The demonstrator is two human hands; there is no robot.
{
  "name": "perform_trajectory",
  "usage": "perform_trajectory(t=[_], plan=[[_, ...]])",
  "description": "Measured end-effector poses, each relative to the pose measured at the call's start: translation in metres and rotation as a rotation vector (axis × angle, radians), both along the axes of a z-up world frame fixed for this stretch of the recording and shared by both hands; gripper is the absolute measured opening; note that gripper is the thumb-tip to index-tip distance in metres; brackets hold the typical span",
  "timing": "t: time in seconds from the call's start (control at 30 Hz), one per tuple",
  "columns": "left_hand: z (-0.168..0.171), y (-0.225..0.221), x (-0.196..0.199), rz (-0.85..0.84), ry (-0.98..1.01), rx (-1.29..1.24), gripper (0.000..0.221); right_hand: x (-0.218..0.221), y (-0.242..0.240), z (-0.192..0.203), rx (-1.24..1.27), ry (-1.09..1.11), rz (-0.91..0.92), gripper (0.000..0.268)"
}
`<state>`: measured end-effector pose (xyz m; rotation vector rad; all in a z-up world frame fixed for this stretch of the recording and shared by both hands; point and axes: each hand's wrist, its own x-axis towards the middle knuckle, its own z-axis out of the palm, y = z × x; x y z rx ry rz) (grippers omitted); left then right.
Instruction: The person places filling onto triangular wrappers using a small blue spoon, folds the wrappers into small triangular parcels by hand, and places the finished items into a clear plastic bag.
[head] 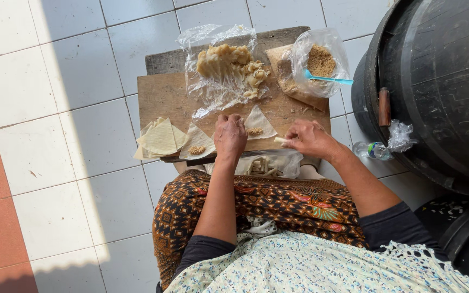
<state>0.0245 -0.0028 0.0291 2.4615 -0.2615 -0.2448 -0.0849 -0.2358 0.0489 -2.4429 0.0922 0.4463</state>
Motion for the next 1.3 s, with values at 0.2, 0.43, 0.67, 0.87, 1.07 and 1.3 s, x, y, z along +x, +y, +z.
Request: perform_trajectory(t=[0.2, 0.43, 0.67, 0.87, 1.07, 1.3], plan=[[-0.022, 0.001, -0.011, -0.093, -0.134, 0.204, 0.025, -0.016, 0.043, 0.004, -0.11, 0.085, 0.047, 0.033], [-0.049, -0.004, -0.013, -0.053, -0.14, 0.196, 0.019, 0.001, 0.043, -0.041, -0.195, -0.322, -0.24, 0.021], [-0.041, -0.005, -0.014, -0.079, -0.135, 0.024, 0.016, 0.01, 0.055, -0.067, -0.142, -0.291, -0.26, 0.014], [-0.017, -0.005, -0.008, -0.035, 0.191, -0.149, 0.017, 0.014, 0.06, -0.05, 0.038, -0.276, -0.326, 0.014], [-0.018, -0.007, -0.007, -0.008, 0.185, -0.283, 0.018, 0.02, 0.061, -0.035, 0.275, -0.17, -0.453, 0.017], [-0.025, -0.004, -0.008, -0.08, 0.124, -0.279, 0.025, 0.021, 0.071, -0.023, 0.249, -0.354, -0.273, 0.013]])
